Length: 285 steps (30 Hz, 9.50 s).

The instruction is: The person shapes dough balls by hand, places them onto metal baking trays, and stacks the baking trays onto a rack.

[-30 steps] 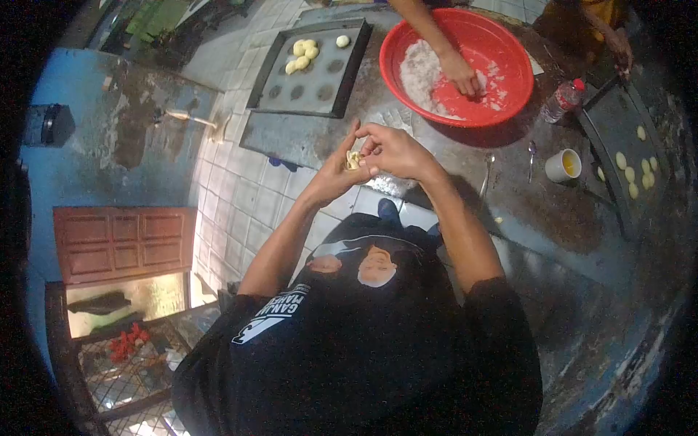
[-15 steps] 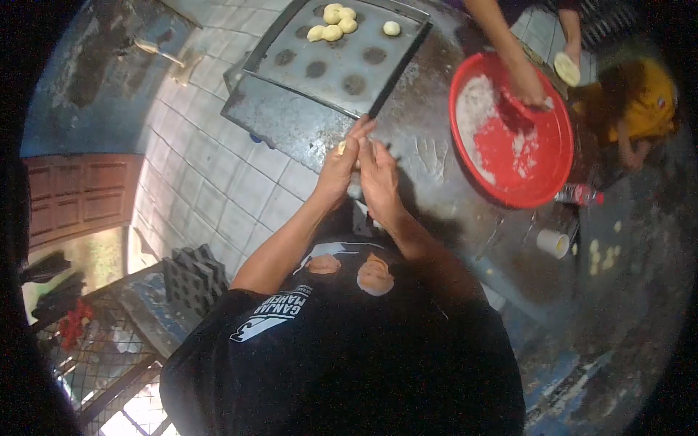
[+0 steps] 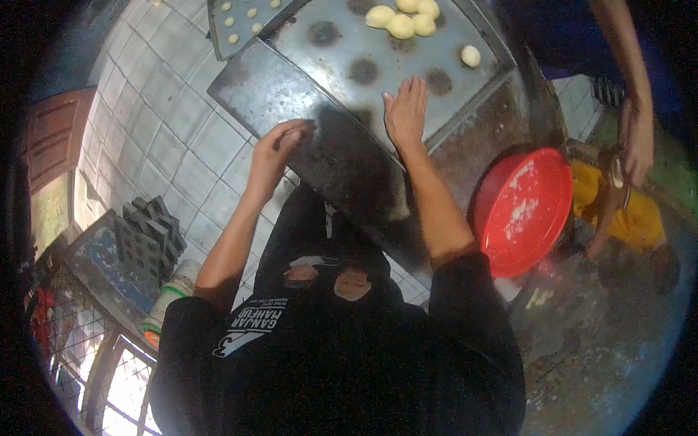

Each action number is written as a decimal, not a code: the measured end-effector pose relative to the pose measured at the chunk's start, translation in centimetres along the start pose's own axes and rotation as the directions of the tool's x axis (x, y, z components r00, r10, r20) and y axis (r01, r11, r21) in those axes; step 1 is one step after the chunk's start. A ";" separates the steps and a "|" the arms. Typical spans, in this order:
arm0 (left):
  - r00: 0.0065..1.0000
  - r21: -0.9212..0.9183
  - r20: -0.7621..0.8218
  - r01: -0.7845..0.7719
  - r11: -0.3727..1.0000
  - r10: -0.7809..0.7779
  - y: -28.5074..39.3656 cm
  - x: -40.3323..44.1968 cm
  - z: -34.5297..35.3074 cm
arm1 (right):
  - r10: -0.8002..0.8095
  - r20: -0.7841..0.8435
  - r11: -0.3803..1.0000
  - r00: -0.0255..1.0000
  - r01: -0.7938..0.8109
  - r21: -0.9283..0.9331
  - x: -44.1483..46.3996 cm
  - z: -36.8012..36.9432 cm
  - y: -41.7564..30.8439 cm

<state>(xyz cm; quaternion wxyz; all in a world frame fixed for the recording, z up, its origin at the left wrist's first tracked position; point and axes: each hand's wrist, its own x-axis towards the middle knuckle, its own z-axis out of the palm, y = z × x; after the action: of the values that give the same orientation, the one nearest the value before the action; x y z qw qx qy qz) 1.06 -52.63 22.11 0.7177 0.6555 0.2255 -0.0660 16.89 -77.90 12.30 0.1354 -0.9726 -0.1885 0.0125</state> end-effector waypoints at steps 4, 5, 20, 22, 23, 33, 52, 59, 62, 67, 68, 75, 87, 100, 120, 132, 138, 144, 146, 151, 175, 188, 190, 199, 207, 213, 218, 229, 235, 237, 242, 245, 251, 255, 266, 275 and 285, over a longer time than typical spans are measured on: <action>0.991 0.080 -0.108 0.084 0.993 -0.075 -2.0 0.4 -4.0 | 0.008 -0.051 1.000 0.999 -0.009 -0.013 0.4 2.1 0.1; 0.986 0.088 -0.138 0.106 0.990 -0.093 -2.4 0.8 -4.3 | 0.013 -0.052 1.000 0.999 -0.014 -0.020 0.5 1.9 0.0; 0.990 0.020 -0.138 0.008 1.000 -0.006 -1.0 -3.6 -3.8 | 0.658 0.154 0.465 0.737 -0.560 0.686 19.5 -1.7 3.9; 0.994 -0.097 -0.107 0.011 0.995 -0.021 -1.0 -4.5 -2.3 | 0.616 0.233 0.233 0.752 -0.457 0.858 16.9 -3.4 4.5; 0.996 -0.092 -0.093 -0.008 0.996 -0.001 -0.9 -4.7 -1.1 | 0.551 0.293 -0.013 0.782 -0.343 0.939 14.9 -5.1 4.8; 0.955 -0.423 0.295 0.119 0.898 0.013 -0.5 -12.1 20.2 | 0.369 -0.041 0.598 0.929 -0.203 0.775 -25.0 -19.2 -5.4; 0.751 0.379 0.618 -0.022 0.925 -0.235 -10.3 -24.6 27.4 | 0.582 -0.228 0.588 0.780 -0.211 0.781 -45.9 -18.0 2.9; 0.684 0.153 0.664 0.272 0.950 -0.302 -8.0 -20.7 30.3 | 0.646 -0.031 0.501 0.763 -0.393 0.771 -38.5 -21.7 16.7; 0.717 -0.019 0.671 0.275 0.961 -0.191 -5.1 -17.0 31.6 | 0.717 -0.208 0.582 0.666 -0.406 0.704 -37.4 -13.8 35.7; 0.733 0.028 0.645 0.259 0.965 -0.216 -1.1 -11.7 32.4 | 0.777 -0.051 0.629 0.627 -0.776 0.046 -33.0 -13.9 41.5; 0.735 0.082 0.636 0.237 0.968 -0.234 -1.0 -10.6 32.3 | 0.675 -0.173 0.705 0.718 -0.696 -0.137 -32.8 -12.1 41.6; 0.777 0.189 0.627 -0.078 0.979 -0.059 1.8 -7.1 35.4 | 0.753 0.090 0.474 0.652 -0.632 0.613 -27.9 -15.1 36.0; 0.756 0.279 0.600 -0.503 0.818 0.260 -1.5 -11.0 43.2 | 0.403 -0.204 0.724 0.892 -0.174 0.668 -31.3 -25.4 16.1; 0.612 0.128 0.731 -0.557 0.821 0.302 -4.8 -24.5 35.8 | 0.630 -0.037 0.517 0.776 -0.383 0.766 -44.2 -27.0 7.8; 0.731 0.344 0.682 -0.339 0.876 0.015 -3.7 -29.1 20.2 | 0.098 -0.159 0.549 0.982 0.080 0.832 -44.5 -24.2 -4.5; 0.900 -0.205 0.435 0.064 0.977 0.032 0.3 -16.6 13.0 | 0.220 0.401 -0.305 0.889 -0.328 0.894 -26.3 -15.0 -12.4; 0.966 -0.295 0.250 0.018 0.955 0.059 0.5 -5.3 6.3 | 0.095 0.544 0.059 0.834 -0.550 0.833 -7.9 -11.9 -10.6; 0.999 -0.095 -0.023 0.046 0.994 -0.049 -2.3 -0.1 -3.8 | -0.080 -0.050 0.982 0.996 0.088 0.170 5.6 -1.6 -7.2; 0.988 -0.058 -0.052 0.139 0.989 -0.142 -2.3 -0.1 -7.4 | -0.174 0.122 0.984 0.977 0.176 -0.006 6.9 0.6 -7.1; 0.954 0.088 -0.251 0.192 0.977 -0.165 -4.7 -0.3 -13.1 | -0.308 -0.006 0.951 0.951 0.308 -0.006 7.3 4.3 -7.2; 0.998 -0.397 0.036 0.054 0.916 -0.044 2.0 -5.1 6.3 | -0.096 -0.042 0.773 0.994 0.101 0.626 -11.1 -14.9 -13.7; 0.884 -0.061 0.460 0.123 0.990 -0.082 -3.3 -23.3 21.4 | 0.666 -0.124 0.259 0.735 -0.071 0.963 -39.6 -14.5 -8.8; 0.864 0.023 0.496 0.090 0.996 -0.090 -3.6 -24.8 22.0 | 0.594 -0.050 0.100 0.803 -0.013 0.995 -41.7 -17.0 -8.4; 0.728 0.306 0.682 -0.197 0.931 -0.070 -11.2 -23.5 20.4 | 0.116 -0.298 0.877 0.947 0.044 0.479 -42.3 -14.3 -4.4; 0.750 0.053 0.657 0.048 0.997 -0.071 -5.1 -14.9 26.5 | 0.600 -0.225 0.691 0.768 -0.355 0.630 -30.4 -18.7 20.2; 0.780 0.095 0.617 0.056 0.994 -0.103 -0.7 -8.1 29.2 | 0.587 -0.282 0.801 0.759 -0.494 0.338 -24.3 -12.2 34.5; 0.772 0.098 0.633 -0.002 0.995 -0.061 0.6 -4.4 31.0 | 0.448 -0.165 0.892 0.879 -0.425 0.154 -22.2 -9.0 37.5; 0.712 0.250 0.681 -0.443 0.861 0.169 0.0 -3.2 39.8 | 0.516 0.326 0.027 0.792 -0.395 0.918 -24.8 -24.5 25.5; 0.751 0.428 0.656 -0.454 0.782 0.077 0.7 -7.6 42.4 | 0.291 -0.071 0.789 0.954 -0.198 0.582 -27.5 -24.9 17.7; 0.711 0.296 0.654 -0.554 0.778 0.258 -0.9 -8.2 41.5 | 0.410 -0.096 0.666 0.907 -0.226 0.711 -29.7 -24.9 14.6; 0.668 0.284 0.713 -0.554 0.783 0.214 -1.5 -13.4 38.8 | 0.400 -0.281 0.738 0.872 -0.125 0.663 -36.0 -24.3 12.5; 0.571 0.038 0.788 -0.421 0.906 0.232 -3.0 -16.8 37.5 | 0.679 -0.131 0.306 0.723 -0.116 0.945 -38.5 -22.8 12.4; 0.682 0.315 0.719 -0.492 0.812 0.134 -3.0 -24.0 34.5 | 0.178 -0.438 0.965 0.881 -0.070 0.251 -45.4 -24.4 3.4; 0.646 0.187 0.755 -0.043 0.981 -0.115 -3.0 -27.2 32.2 | 0.622 -0.354 0.487 0.698 0.009 0.873 -48.3 -24.5 4.1; 0.594 0.167 0.730 -0.633 0.756 0.337 -2.9 -30.1 28.7 | 0.613 0.019 -0.241 0.790 0.164 0.956 -48.2 -21.4 1.0; 0.777 0.270 0.624 -0.306 0.913 0.075 0.8 -25.2 20.8 | 0.456 -0.377 0.257 0.806 0.287 0.923 -39.8 -23.4 -5.6; 0.863 -0.051 0.493 -0.096 0.994 0.109 2.0 -12.7 14.1 | 0.249 0.251 -0.617 0.935 -0.046 0.786 -24.2 -16.0 -13.0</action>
<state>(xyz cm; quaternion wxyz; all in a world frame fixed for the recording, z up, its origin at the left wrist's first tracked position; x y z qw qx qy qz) -6.12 -68.65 29.68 0.7620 0.6189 -0.0005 -0.1907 -9.10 -79.38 30.57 0.9261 -0.3354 0.1026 0.1390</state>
